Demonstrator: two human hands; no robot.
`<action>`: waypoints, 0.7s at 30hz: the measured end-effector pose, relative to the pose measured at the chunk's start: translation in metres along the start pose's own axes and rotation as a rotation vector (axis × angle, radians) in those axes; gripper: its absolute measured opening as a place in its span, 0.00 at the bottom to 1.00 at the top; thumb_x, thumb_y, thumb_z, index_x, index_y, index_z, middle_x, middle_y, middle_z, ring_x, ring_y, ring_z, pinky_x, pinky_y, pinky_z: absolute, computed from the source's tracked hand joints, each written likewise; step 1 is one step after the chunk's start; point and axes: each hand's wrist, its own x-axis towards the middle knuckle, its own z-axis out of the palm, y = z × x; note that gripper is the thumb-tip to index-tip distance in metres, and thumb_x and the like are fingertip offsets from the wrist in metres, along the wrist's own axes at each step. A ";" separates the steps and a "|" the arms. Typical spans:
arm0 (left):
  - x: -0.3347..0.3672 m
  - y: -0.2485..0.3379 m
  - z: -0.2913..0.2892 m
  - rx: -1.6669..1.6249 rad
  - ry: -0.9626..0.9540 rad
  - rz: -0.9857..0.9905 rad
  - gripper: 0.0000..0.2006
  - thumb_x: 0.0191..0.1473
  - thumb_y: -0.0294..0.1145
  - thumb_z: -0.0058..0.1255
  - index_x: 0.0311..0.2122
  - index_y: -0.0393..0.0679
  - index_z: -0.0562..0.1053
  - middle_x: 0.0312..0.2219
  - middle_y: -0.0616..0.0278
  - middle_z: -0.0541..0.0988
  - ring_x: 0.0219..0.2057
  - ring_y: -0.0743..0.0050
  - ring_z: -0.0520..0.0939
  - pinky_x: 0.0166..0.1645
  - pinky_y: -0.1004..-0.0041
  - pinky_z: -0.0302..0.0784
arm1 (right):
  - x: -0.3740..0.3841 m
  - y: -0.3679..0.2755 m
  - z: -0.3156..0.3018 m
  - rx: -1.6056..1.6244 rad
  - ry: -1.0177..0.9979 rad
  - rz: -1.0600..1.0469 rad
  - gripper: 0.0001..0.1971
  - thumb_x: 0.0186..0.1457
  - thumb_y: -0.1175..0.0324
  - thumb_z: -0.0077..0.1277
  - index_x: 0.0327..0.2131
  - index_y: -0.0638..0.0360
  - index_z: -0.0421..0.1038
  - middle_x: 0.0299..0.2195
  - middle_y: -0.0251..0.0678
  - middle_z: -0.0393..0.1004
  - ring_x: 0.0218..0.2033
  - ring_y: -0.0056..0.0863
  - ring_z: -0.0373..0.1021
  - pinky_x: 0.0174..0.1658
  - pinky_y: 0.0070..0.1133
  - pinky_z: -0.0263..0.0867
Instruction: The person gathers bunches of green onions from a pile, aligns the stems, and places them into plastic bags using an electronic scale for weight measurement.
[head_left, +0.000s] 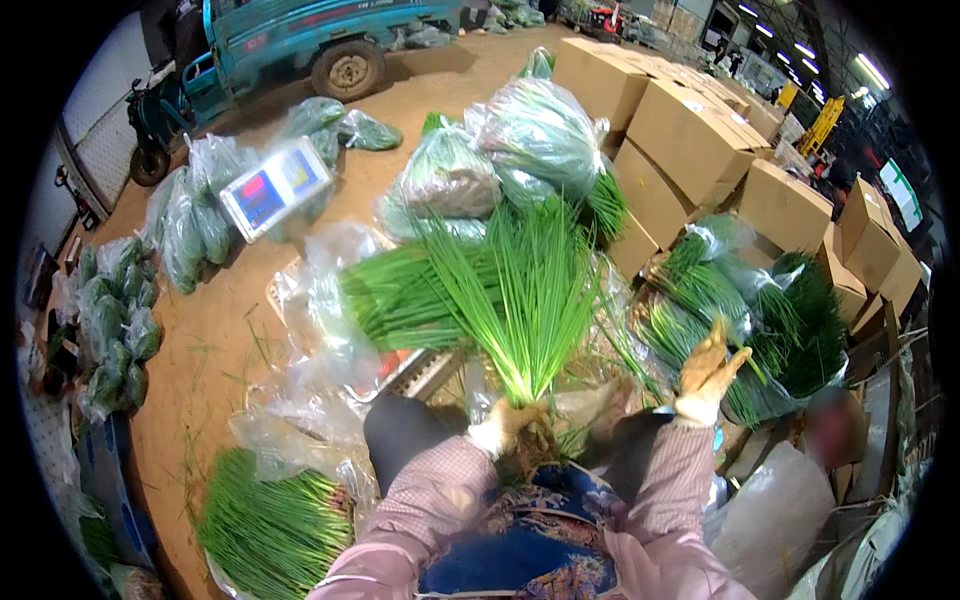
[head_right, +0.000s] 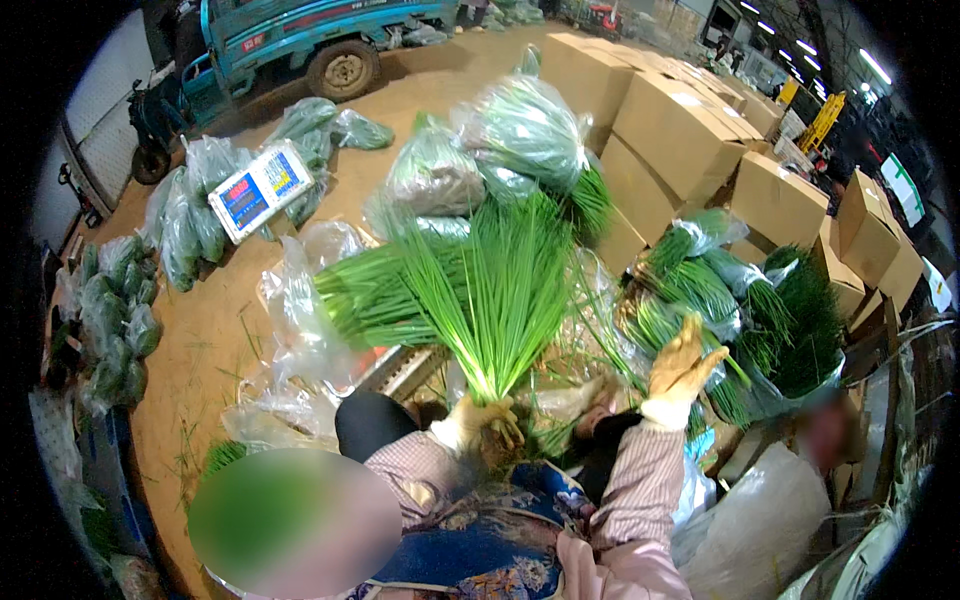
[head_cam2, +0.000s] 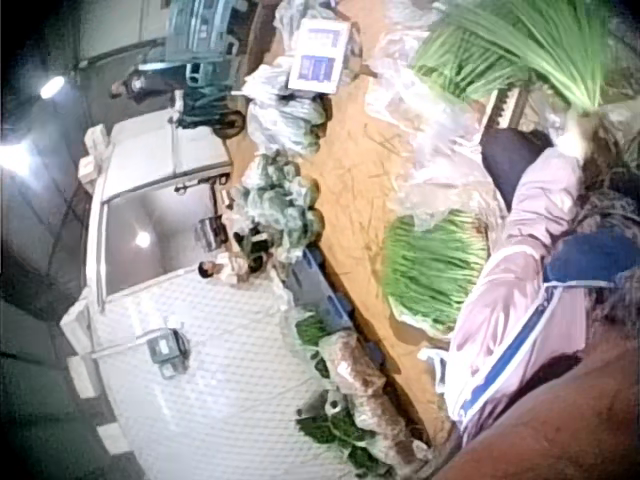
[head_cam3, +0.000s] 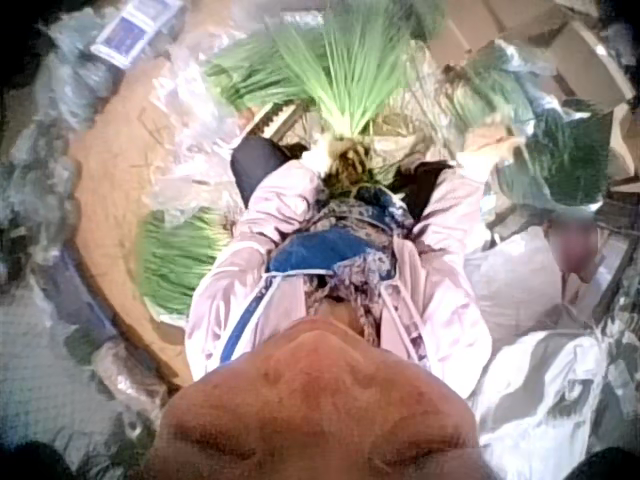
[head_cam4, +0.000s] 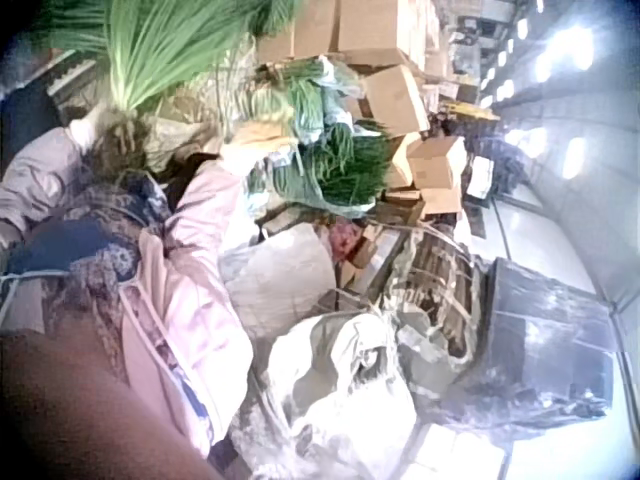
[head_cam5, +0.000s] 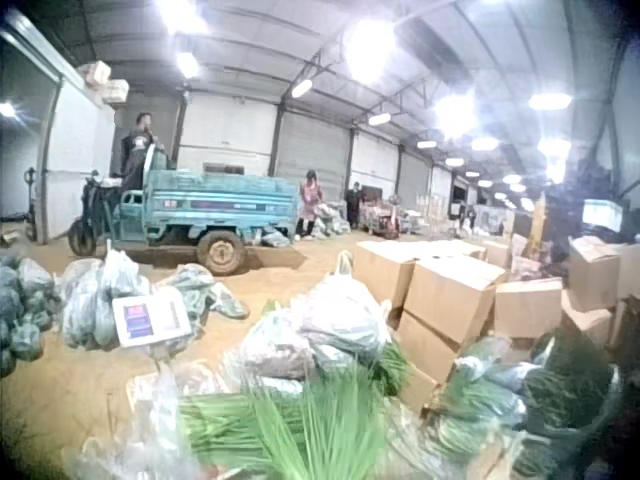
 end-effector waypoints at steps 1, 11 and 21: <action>0.004 0.002 0.000 0.055 0.018 0.036 0.13 0.50 0.31 0.54 0.38 0.34 0.68 0.26 0.54 0.79 0.20 0.72 0.77 0.23 0.78 0.72 | 0.011 0.009 -0.007 0.006 -0.243 0.146 0.25 0.53 0.48 0.45 0.41 0.63 0.66 0.32 0.33 0.74 0.34 0.15 0.70 0.32 0.13 0.70; 0.000 -0.009 -0.003 0.467 0.002 0.072 0.17 0.47 0.35 0.56 0.41 0.39 0.70 0.32 0.60 0.78 0.31 0.75 0.77 0.36 0.76 0.74 | -0.016 0.147 0.101 -1.806 -0.559 0.502 0.25 0.50 0.49 0.46 0.36 0.65 0.71 0.26 0.43 0.74 0.28 0.34 0.72 0.36 0.27 0.65; 0.001 -0.010 -0.010 0.082 -0.068 -0.006 0.12 0.49 0.28 0.52 0.41 0.39 0.70 0.28 0.59 0.77 0.26 0.73 0.77 0.29 0.78 0.71 | -0.050 0.146 0.076 -1.146 -0.525 0.480 0.10 0.54 0.66 0.45 0.29 0.63 0.70 0.29 0.38 0.75 0.31 0.22 0.71 0.32 0.18 0.67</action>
